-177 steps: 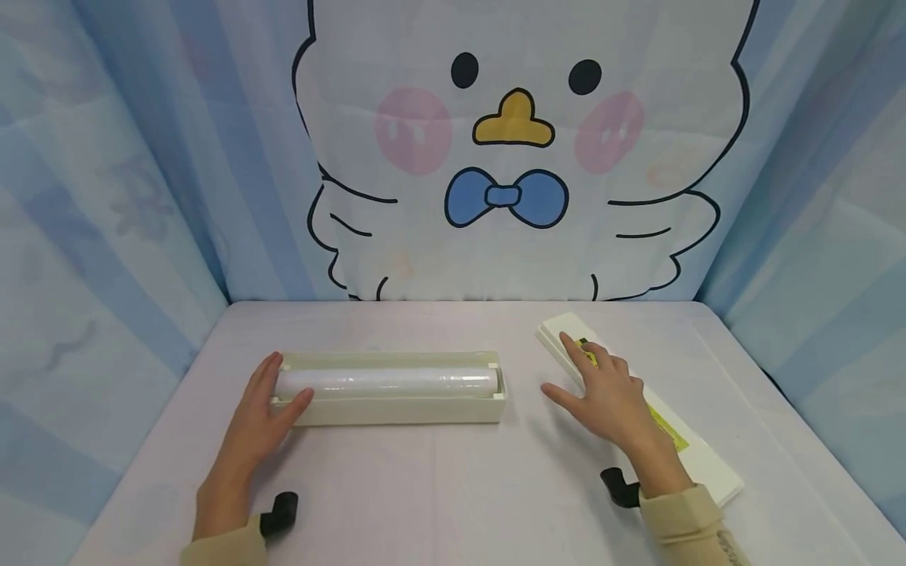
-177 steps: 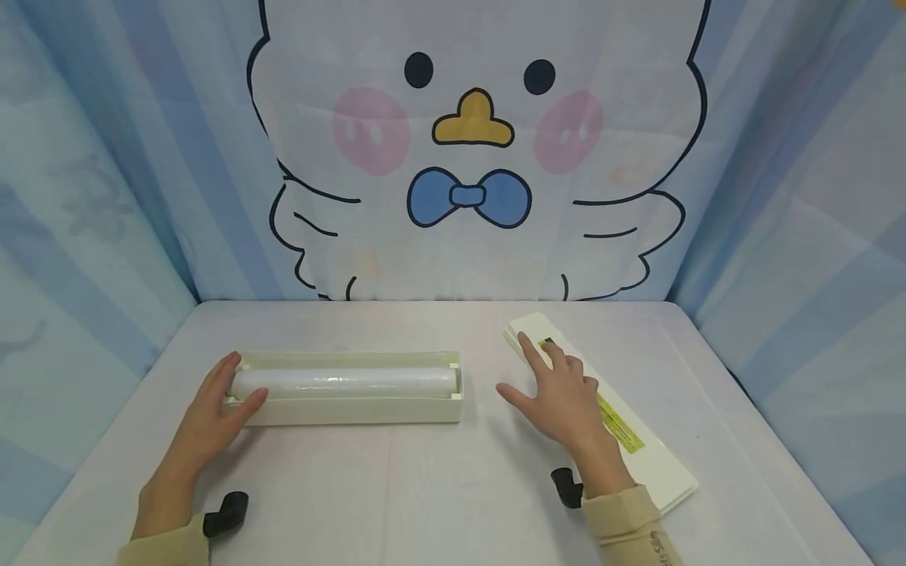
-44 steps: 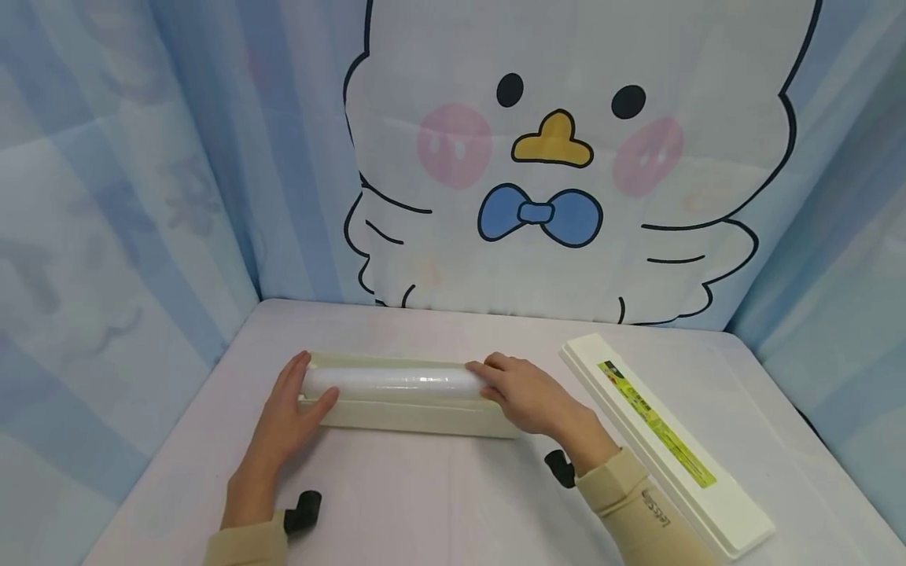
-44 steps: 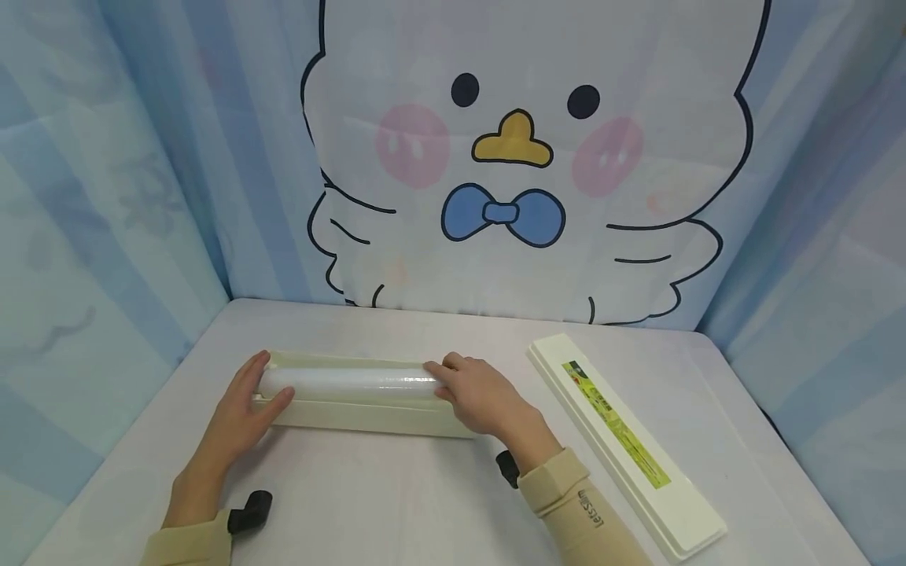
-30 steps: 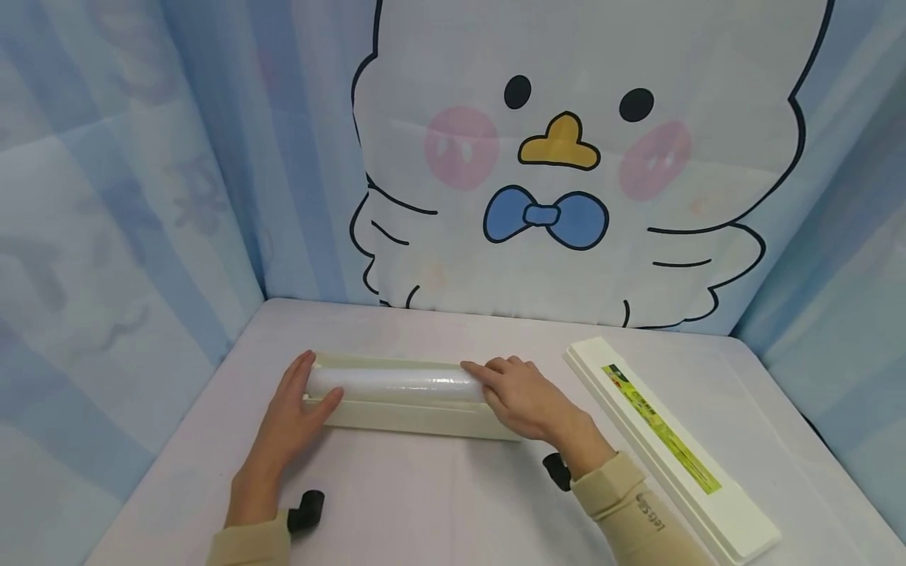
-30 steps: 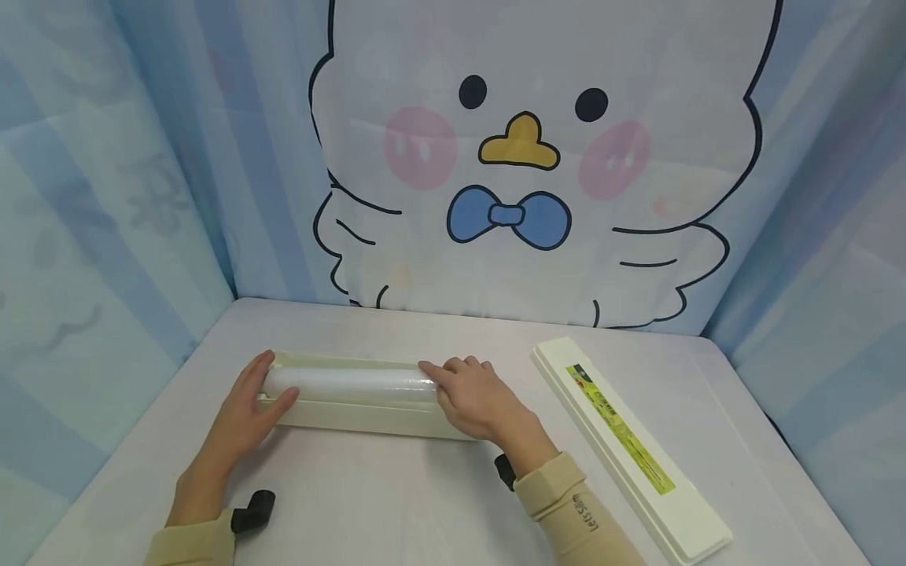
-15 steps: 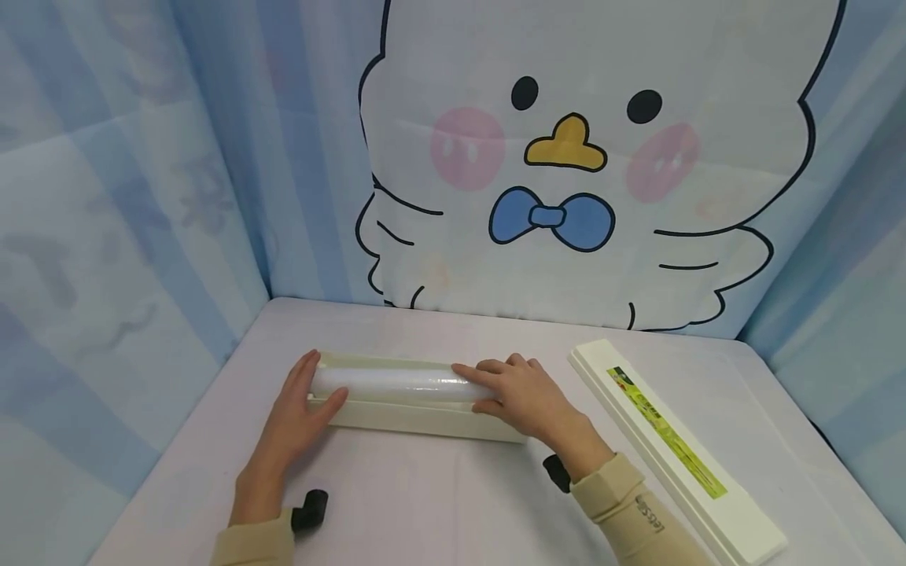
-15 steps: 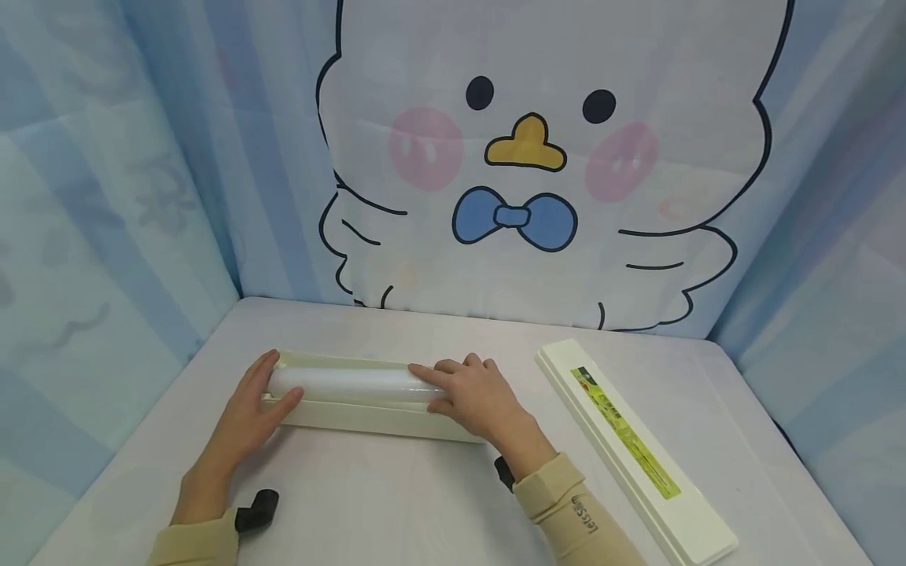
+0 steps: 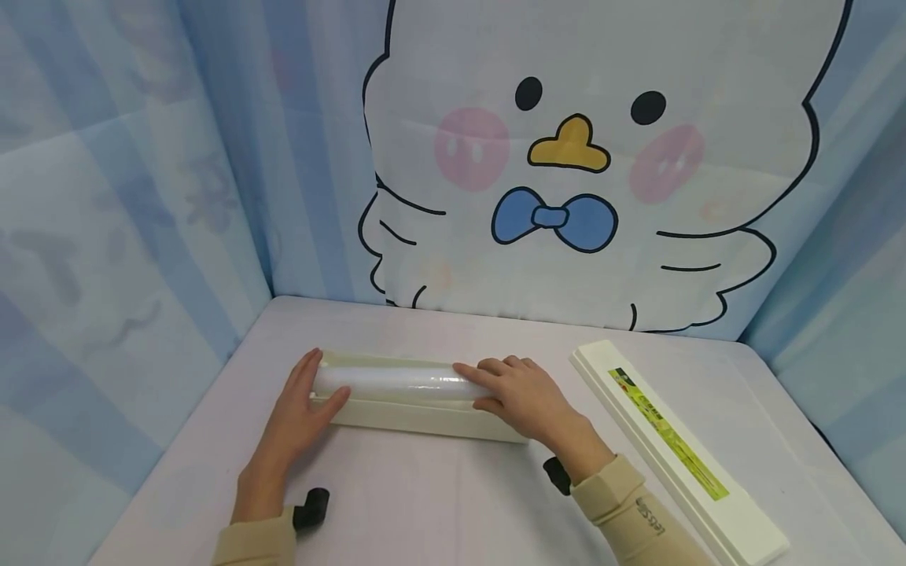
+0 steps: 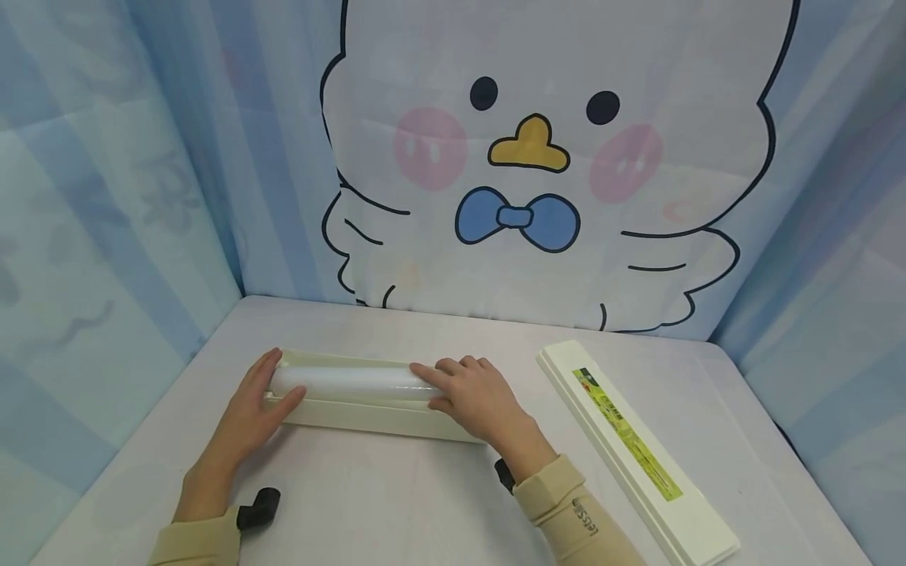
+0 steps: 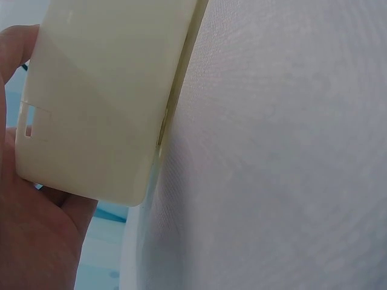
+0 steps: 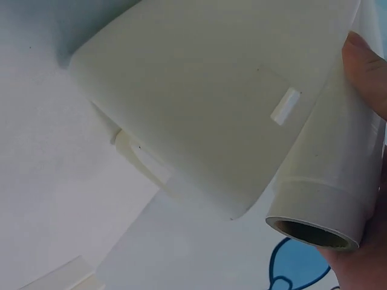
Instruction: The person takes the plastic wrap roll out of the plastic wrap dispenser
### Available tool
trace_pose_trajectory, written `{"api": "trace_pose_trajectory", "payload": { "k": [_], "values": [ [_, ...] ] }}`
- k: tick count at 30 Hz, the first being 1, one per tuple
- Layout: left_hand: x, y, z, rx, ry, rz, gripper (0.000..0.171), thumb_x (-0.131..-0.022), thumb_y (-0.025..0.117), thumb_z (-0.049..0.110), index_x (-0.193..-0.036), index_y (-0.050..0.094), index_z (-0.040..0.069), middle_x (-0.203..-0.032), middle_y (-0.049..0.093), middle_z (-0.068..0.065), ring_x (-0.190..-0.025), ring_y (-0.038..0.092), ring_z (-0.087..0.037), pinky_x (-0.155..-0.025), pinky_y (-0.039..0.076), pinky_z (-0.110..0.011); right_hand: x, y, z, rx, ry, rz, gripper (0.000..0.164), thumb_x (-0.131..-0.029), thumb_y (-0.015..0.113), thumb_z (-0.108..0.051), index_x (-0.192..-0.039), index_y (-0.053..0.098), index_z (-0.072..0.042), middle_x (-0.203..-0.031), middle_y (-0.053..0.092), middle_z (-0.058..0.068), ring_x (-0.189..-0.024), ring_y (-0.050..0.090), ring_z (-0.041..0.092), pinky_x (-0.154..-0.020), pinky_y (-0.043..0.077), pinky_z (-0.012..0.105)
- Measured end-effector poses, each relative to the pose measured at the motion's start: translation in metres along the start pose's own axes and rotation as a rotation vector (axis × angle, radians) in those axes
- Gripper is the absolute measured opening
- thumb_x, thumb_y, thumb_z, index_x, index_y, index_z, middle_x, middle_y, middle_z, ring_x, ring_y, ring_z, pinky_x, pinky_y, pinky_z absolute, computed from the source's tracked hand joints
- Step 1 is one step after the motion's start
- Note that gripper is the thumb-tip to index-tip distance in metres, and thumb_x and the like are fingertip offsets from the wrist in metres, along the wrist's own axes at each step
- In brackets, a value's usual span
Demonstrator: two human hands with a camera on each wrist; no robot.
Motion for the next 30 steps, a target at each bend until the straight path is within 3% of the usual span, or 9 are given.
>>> {"api": "trace_pose_trajectory", "payload": {
  "k": [15,30],
  "values": [
    [0.0,0.0,0.002,-0.001,0.015,0.003,0.081,-0.1,0.063,0.034,-0.157,0.022,-0.005,-0.163,0.016,-0.025,-0.149,0.015,-0.045,-0.117,0.016,-0.061,0.005,-0.008,-0.001,0.083,-0.041,0.075,0.054,-0.097,0.069,-0.036,-0.148,0.053,-0.028,-0.127,0.064,0.002,-0.107,0.06,0.026,-0.086,0.049,0.045],
    [0.0,0.001,0.001,-0.017,0.014,0.004,0.081,-0.099,0.063,0.035,-0.157,0.022,-0.006,-0.163,0.017,-0.025,-0.149,0.015,-0.045,-0.117,0.016,-0.062,0.016,-0.017,0.008,0.04,-0.031,0.108,0.053,-0.096,0.07,-0.036,-0.146,0.056,-0.028,-0.126,0.065,0.002,-0.107,0.06,0.026,-0.088,0.049,0.046]
  ]
}}
Point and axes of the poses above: each hand's wrist, its own x-axis away from the middle knuckle, its own y-axis out of the palm, z = x × y, the point moved 9 cm from there along -x, towards the middle knuckle
